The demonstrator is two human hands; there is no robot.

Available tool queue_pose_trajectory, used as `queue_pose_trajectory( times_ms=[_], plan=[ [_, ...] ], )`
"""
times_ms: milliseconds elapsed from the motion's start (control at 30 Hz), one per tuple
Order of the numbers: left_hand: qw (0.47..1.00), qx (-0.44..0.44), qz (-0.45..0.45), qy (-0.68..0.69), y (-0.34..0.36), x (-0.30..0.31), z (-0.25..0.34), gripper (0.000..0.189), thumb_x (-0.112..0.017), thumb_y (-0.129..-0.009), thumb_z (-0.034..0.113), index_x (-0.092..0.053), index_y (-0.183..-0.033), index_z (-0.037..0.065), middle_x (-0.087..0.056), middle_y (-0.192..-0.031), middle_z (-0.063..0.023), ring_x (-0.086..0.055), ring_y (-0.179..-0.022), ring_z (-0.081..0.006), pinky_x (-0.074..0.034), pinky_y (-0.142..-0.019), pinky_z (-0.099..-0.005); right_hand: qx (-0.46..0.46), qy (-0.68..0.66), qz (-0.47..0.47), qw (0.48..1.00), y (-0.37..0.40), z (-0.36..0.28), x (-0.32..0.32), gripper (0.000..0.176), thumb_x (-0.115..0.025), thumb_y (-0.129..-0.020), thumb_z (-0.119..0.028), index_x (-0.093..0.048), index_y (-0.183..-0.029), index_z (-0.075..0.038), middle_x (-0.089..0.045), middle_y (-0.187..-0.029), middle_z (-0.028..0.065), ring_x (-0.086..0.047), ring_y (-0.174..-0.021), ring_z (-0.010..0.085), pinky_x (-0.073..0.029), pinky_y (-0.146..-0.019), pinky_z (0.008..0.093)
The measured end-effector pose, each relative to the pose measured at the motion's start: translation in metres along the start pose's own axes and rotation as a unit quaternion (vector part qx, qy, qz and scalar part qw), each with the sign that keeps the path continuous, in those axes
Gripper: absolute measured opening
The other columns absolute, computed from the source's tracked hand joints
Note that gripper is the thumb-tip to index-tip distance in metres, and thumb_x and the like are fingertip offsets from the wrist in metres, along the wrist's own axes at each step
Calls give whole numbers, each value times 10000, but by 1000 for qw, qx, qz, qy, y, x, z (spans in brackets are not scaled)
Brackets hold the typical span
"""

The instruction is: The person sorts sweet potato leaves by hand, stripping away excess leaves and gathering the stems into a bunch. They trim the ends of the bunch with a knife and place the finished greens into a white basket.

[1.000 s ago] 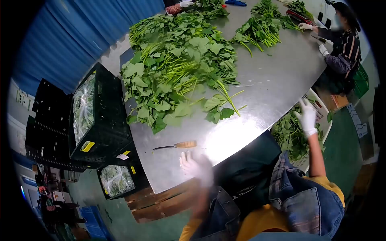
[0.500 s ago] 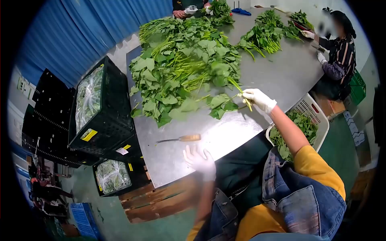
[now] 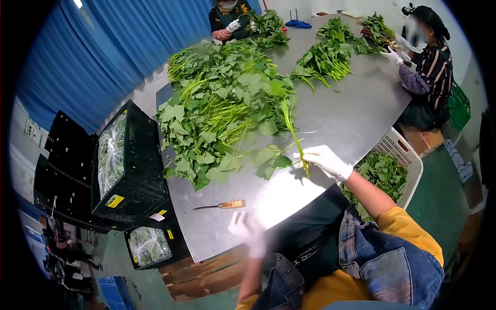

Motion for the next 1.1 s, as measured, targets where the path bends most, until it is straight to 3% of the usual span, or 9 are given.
queue_pose_trajectory(
  times_ms=[167, 300, 433, 533, 733, 800, 833, 1067, 1100],
  plan=[
    [963, -175, -154, 133, -33, -55, 90, 181, -569, -842, -10, -628, -1013, 4, -623, -964, -119, -591, -892, -261, -465, -804, -342, -22, -28, -16, 999, 17, -12, -26, 246, -582, -912, -98, -673, -1117, 6, -700, -933, 65, -621, -818, 114, -504, -759, 272],
    [754, 318, -262, 512, -46, -135, 97, 189, -580, -928, 85, -633, -1088, -2, -629, -929, -25, -562, -868, -81, -445, -754, -221, 4, 23, 6, 1000, 22, 1, -28, 226, -616, -881, -120, -692, -1068, -17, -704, -845, 76, -637, -730, 116, -518, -703, 269],
    [728, 328, -289, 528, -54, -146, 132, 182, -587, -932, 99, -639, -1064, -16, -631, -911, -6, -553, -791, -61, -441, -723, -196, 286, 353, 59, 889, 48, -33, -33, 242, -645, -857, -100, -687, -1090, -49, -705, -860, 53, -624, -671, 109, -519, -656, 271],
    [699, 324, -343, 538, -41, -176, 133, 162, -590, -931, 100, -652, -1027, -14, -631, -864, -1, -550, -762, -56, -435, -696, -192, -26, 157, 72, 985, 43, 16, -11, 319, -655, -835, -49, -649, -1153, -43, -696, -882, 48, -610, -703, 82, -509, -667, 248],
    [767, 308, -308, 472, -51, -158, 166, 125, -636, -898, 113, -611, -833, 9, -564, -727, 25, -480, -648, -29, -387, -602, -190, -67, -81, 124, 987, 55, 45, 4, 145, -596, -866, 25, -599, -1011, 20, -635, -852, 21, -571, -718, 50, -477, -653, 187],
    [911, -8, -365, 192, -53, -151, 204, 103, -631, -896, 105, -615, -854, 12, -564, -725, 23, -487, -651, -27, -391, -591, -191, -71, -134, 108, 982, 60, 57, 6, 166, -597, -860, 34, -590, -1025, 14, -619, -832, 2, -568, -710, 46, -471, -637, 186],
    [756, 280, -418, 418, -29, -182, 189, 89, -637, -888, 97, -617, -877, 11, -570, -732, 21, -518, -672, -41, -417, -586, -197, -90, -138, 113, 980, 65, 59, 10, 191, -603, -858, 19, -589, -1048, 9, -613, -824, -6, -571, -725, 38, -462, -644, 177],
    [644, 294, -420, 568, 7, -216, 178, 347, -701, -832, 148, -614, -1147, 30, -648, -1053, -108, -625, -946, -197, -500, -812, -299, -105, -7, 414, 904, 186, 64, 155, 200, -649, -848, -77, -646, -1016, 31, -680, -925, 58, -611, -827, 92, -462, -704, 202],
    [818, 81, -433, 371, -31, -193, 173, 407, -717, -804, 153, -597, -1173, 30, -633, -1083, -127, -610, -989, -234, -489, -850, -329, -152, 65, 400, 901, 225, 147, 212, 268, -649, -853, -84, -624, -1087, 43, -679, -982, 71, -621, -857, 115, -479, -730, 229]
  ],
)
Point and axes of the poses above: each hand's wrist, its own y-axis away from the middle knuckle, its own x-axis out of the back of the hand, z = x × y, the point moved 10 cm from there along -y, towards the middle knuckle
